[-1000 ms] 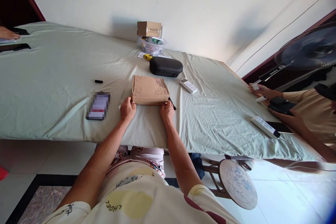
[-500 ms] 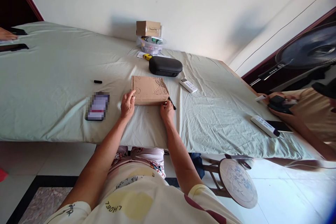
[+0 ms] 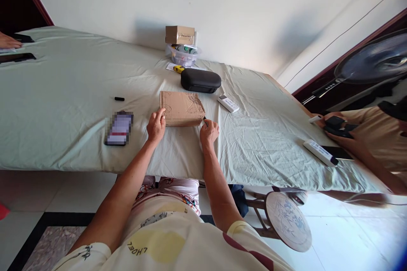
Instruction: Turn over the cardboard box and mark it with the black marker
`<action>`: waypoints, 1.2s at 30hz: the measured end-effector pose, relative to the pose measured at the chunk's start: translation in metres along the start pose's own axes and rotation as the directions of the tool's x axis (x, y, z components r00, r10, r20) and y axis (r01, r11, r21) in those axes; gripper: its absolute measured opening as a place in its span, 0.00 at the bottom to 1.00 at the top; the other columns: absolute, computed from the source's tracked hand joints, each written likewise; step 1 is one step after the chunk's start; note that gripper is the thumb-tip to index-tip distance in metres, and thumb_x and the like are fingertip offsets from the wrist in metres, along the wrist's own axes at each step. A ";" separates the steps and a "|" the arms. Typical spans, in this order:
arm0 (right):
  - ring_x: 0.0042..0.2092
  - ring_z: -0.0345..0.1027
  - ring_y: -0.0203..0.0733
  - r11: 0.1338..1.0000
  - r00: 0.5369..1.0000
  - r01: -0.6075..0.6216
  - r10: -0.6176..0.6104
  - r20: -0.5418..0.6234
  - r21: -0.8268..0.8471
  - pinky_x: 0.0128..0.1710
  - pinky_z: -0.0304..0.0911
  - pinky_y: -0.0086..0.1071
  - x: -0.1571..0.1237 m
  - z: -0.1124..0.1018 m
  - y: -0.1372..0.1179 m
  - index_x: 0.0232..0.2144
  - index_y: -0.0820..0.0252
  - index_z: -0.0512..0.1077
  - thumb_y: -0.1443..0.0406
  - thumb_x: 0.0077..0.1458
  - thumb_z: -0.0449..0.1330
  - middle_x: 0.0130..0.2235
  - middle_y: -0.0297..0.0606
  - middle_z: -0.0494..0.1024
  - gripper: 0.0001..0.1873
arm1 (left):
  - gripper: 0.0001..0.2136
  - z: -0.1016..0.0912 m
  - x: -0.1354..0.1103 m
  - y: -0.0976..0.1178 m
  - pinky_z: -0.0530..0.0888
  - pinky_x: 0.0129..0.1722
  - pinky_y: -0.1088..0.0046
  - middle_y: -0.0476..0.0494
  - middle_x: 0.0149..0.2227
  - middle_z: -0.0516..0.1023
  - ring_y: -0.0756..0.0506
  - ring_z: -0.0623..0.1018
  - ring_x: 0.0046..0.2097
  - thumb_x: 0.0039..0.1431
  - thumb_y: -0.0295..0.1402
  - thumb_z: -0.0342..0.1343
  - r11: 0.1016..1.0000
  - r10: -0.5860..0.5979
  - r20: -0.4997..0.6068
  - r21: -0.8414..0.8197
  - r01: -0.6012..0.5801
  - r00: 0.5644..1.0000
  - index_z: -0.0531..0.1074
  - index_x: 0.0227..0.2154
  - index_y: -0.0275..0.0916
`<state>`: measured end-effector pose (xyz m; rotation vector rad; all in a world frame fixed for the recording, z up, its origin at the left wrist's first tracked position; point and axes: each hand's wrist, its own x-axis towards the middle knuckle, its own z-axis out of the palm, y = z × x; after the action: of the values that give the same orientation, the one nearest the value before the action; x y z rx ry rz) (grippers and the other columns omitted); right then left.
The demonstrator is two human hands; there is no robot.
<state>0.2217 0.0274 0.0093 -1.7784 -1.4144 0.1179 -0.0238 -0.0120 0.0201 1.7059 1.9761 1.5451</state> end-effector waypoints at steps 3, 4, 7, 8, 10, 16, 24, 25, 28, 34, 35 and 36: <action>0.57 0.64 0.54 0.999 0.999 -0.036 0.036 0.008 -0.021 0.57 0.59 0.49 0.003 -0.001 0.010 0.48 0.52 0.80 0.69 0.55 0.55 0.55 0.47 0.75 0.21 | 0.21 0.003 0.000 0.000 0.78 0.48 0.67 0.39 0.46 0.79 0.40 0.80 0.49 0.65 0.28 0.50 1.000 -0.022 -0.004 0.004 0.022 1.000 0.75 0.58 0.46; 0.57 0.63 0.54 0.999 0.999 -0.042 0.043 0.031 -0.033 0.57 0.59 0.49 0.003 0.000 0.013 0.47 0.52 0.80 0.69 0.55 0.55 0.55 0.47 0.76 0.21 | 0.22 0.003 0.001 0.000 0.78 0.48 0.67 0.40 0.46 0.79 0.41 0.80 0.48 0.64 0.27 0.50 1.000 -0.031 -0.005 0.004 0.031 1.000 0.75 0.58 0.46; 0.54 0.64 0.54 0.998 0.996 -0.026 0.031 0.086 -0.054 0.56 0.59 0.48 0.005 0.002 0.021 0.42 0.52 0.83 0.68 0.56 0.57 0.49 0.46 0.77 0.17 | 0.22 0.003 0.002 -0.001 0.78 0.48 0.66 0.40 0.47 0.78 0.41 0.80 0.48 0.64 0.27 0.50 0.999 -0.041 0.003 0.000 0.041 0.999 0.75 0.58 0.47; 0.53 0.64 0.54 0.999 0.996 -0.014 0.019 0.092 -0.050 0.55 0.60 0.48 0.006 0.003 0.022 0.40 0.52 0.83 0.67 0.56 0.58 0.47 0.46 0.77 0.15 | 0.22 0.003 0.002 -0.001 0.78 0.49 0.66 0.40 0.47 0.78 0.41 0.80 0.48 0.64 0.27 0.50 0.999 -0.038 0.006 -0.006 0.038 0.999 0.75 0.58 0.47; 0.51 0.65 0.54 0.999 0.995 -0.004 0.008 0.097 -0.043 0.54 0.60 0.47 0.006 0.003 0.022 0.38 0.52 0.84 0.67 0.56 0.58 0.45 0.46 0.77 0.14 | 0.21 0.002 0.003 -0.003 0.78 0.50 0.66 0.40 0.48 0.79 0.41 0.80 0.48 0.65 0.29 0.50 0.999 -0.025 0.011 -0.030 0.025 1.000 0.75 0.58 0.47; 0.53 0.68 0.54 0.991 0.986 -0.072 0.088 0.139 -0.114 0.56 0.60 0.49 0.004 0.000 0.012 0.48 0.55 0.80 0.67 0.56 0.59 0.49 0.49 0.77 0.18 | 0.17 -0.001 0.005 -0.007 0.78 0.52 0.66 0.40 0.48 0.79 0.43 0.80 0.46 0.70 0.36 0.49 0.996 0.020 0.015 -0.082 -0.019 1.000 0.76 0.57 0.45; 0.48 0.70 0.48 0.967 0.986 -0.016 0.058 -0.159 0.254 0.55 0.65 0.43 0.007 -0.006 0.001 0.49 0.59 0.69 0.62 0.59 0.56 0.46 0.45 0.76 0.17 | 0.15 -0.001 0.010 -0.010 0.77 0.53 0.66 0.41 0.46 0.78 0.44 0.79 0.43 0.68 0.34 0.52 0.996 0.038 0.018 -0.082 -0.036 0.999 0.76 0.54 0.43; 0.46 0.70 0.47 0.957 0.976 0.005 0.059 -0.212 0.291 0.53 0.66 0.42 0.006 -0.007 -0.001 0.48 0.58 0.69 0.60 0.61 0.54 0.45 0.44 0.75 0.14 | 0.16 -0.001 0.010 -0.010 0.77 0.52 0.66 0.41 0.46 0.77 0.44 0.79 0.43 0.66 0.33 0.53 0.996 0.036 0.024 -0.082 -0.034 0.999 0.76 0.54 0.43; 0.40 0.69 0.43 0.925 0.937 0.087 0.050 -0.346 0.370 0.47 0.68 0.38 0.000 -0.010 -0.011 0.43 0.56 0.67 0.56 0.66 0.52 0.40 0.40 0.73 0.12 | 0.19 0.001 0.009 -0.011 0.77 0.51 0.66 0.42 0.45 0.75 0.44 0.78 0.43 0.62 0.29 0.56 0.995 0.035 0.035 -0.091 -0.032 0.999 0.74 0.56 0.44; 0.43 0.72 0.44 0.765 0.829 0.508 -0.307 -0.468 0.397 0.48 0.71 0.42 -0.023 -0.014 -0.031 0.45 0.55 0.72 0.54 0.70 0.53 0.40 0.40 0.75 0.14 | 0.25 0.008 0.002 -0.016 0.78 0.49 0.67 0.42 0.48 0.73 0.46 0.77 0.43 0.57 0.21 0.56 0.978 0.079 -0.015 -0.194 -0.080 0.997 0.72 0.57 0.45; 0.45 0.73 0.45 0.732 0.807 0.565 -0.397 -0.436 0.380 0.49 0.71 0.44 -0.029 -0.015 -0.034 0.47 0.54 0.73 0.54 0.71 0.52 0.42 0.42 0.76 0.15 | 0.26 0.009 0.002 -0.017 0.78 0.48 0.67 0.41 0.49 0.73 0.46 0.76 0.43 0.56 0.21 0.56 0.975 0.083 -0.014 -0.206 -0.084 0.996 0.72 0.58 0.44; 0.47 0.74 0.47 0.701 0.782 0.616 -0.486 -0.391 0.360 0.51 0.71 0.46 -0.034 -0.015 -0.038 0.50 0.54 0.74 0.55 0.72 0.51 0.44 0.43 0.77 0.15 | 0.27 0.009 0.001 -0.017 0.78 0.49 0.67 0.41 0.49 0.73 0.46 0.76 0.43 0.56 0.20 0.56 0.973 0.086 -0.009 -0.213 -0.086 0.996 0.72 0.58 0.44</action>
<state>0.1885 -0.0090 0.0291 -0.8692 -1.5052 -0.0968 -0.0302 -0.0030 0.0040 1.7237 1.6846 1.7145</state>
